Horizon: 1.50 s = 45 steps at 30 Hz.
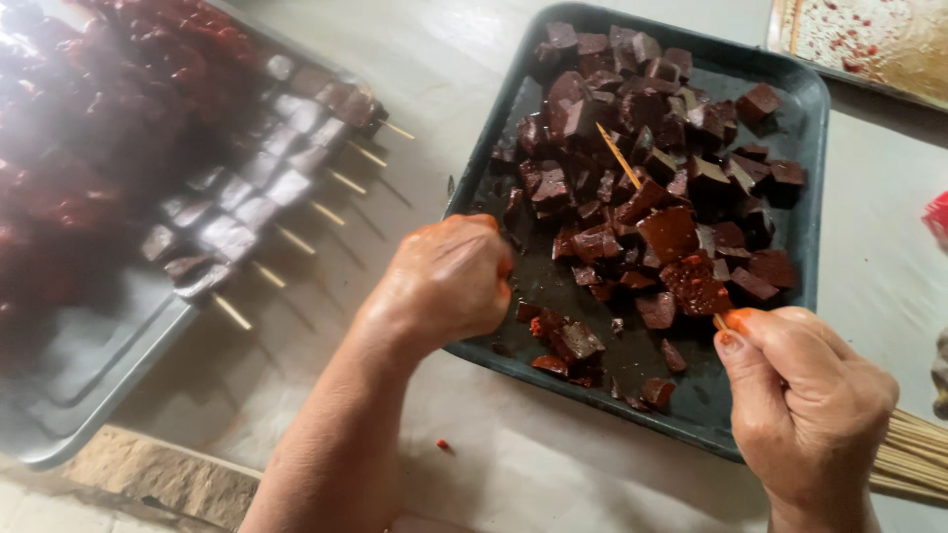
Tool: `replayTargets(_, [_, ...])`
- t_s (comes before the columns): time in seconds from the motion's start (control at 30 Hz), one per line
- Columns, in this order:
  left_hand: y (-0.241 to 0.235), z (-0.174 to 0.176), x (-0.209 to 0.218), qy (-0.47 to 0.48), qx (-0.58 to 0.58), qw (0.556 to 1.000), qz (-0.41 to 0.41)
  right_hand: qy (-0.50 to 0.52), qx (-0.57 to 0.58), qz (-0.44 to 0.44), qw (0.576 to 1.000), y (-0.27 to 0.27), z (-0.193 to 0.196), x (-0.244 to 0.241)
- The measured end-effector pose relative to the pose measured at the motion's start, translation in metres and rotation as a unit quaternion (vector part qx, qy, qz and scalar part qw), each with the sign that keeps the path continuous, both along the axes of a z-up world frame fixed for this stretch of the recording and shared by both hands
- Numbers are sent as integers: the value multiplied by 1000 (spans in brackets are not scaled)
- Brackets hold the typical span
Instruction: The person is skewering dark cubes of food from a metal tray onto wooden sticks and placing the finished skewers onto another tray.
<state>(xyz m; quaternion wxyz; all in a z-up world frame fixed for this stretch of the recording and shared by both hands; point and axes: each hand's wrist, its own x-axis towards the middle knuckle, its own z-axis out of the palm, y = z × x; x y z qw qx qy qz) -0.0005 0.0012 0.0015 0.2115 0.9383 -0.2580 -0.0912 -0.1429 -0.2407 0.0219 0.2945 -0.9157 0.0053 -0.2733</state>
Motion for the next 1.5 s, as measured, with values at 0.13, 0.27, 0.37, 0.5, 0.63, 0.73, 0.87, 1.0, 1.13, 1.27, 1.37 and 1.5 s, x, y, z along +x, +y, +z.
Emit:
replayTargets(0.13, [-11,0,-5,-27,-91,993,-71,-14,-7,-1,1000,0,1,0])
replayTargets(0.27, [-29,-11,-20,25,-116,977,-177,-17,12,-8,1000,-2,2,0])
replayTargets(0.37, [-34,-15,-21,40,-80,974,-207,-27,3,1,1000,-3,1,-1])
replayTargets(0.5, [-31,-11,-20,62,16,984,-167,-20,24,5,1000,-3,1,-1])
replayTargets(0.63, [-34,-11,-28,2,-134,966,-221,-13,23,-1,1000,-4,0,-1])
replayTargets(0.73, [-42,-18,-34,19,-115,966,-232,-19,23,12,999,-5,-3,-1])
replayTargets(0.87, [-43,-22,-33,20,-112,969,-221,-22,20,38,999,-7,-8,-2])
replayTargets(1.0, [-42,-16,-27,35,-124,972,-197,-20,11,36,999,-8,-11,-3])
replayTargets(1.13, [-38,-9,-20,123,-156,973,-116,-15,7,24,1000,-8,-11,-4])
replayTargets(1.27, [-37,-13,-17,197,-235,951,-28,-9,8,26,1000,-7,-10,-3])
replayTargets(1.37, [-37,-19,-10,225,-393,891,-30,-8,2,24,1000,-4,-10,-2])
replayTargets(1.5, [-36,-27,3,328,-429,834,111,-14,-3,35,999,0,-9,-2])
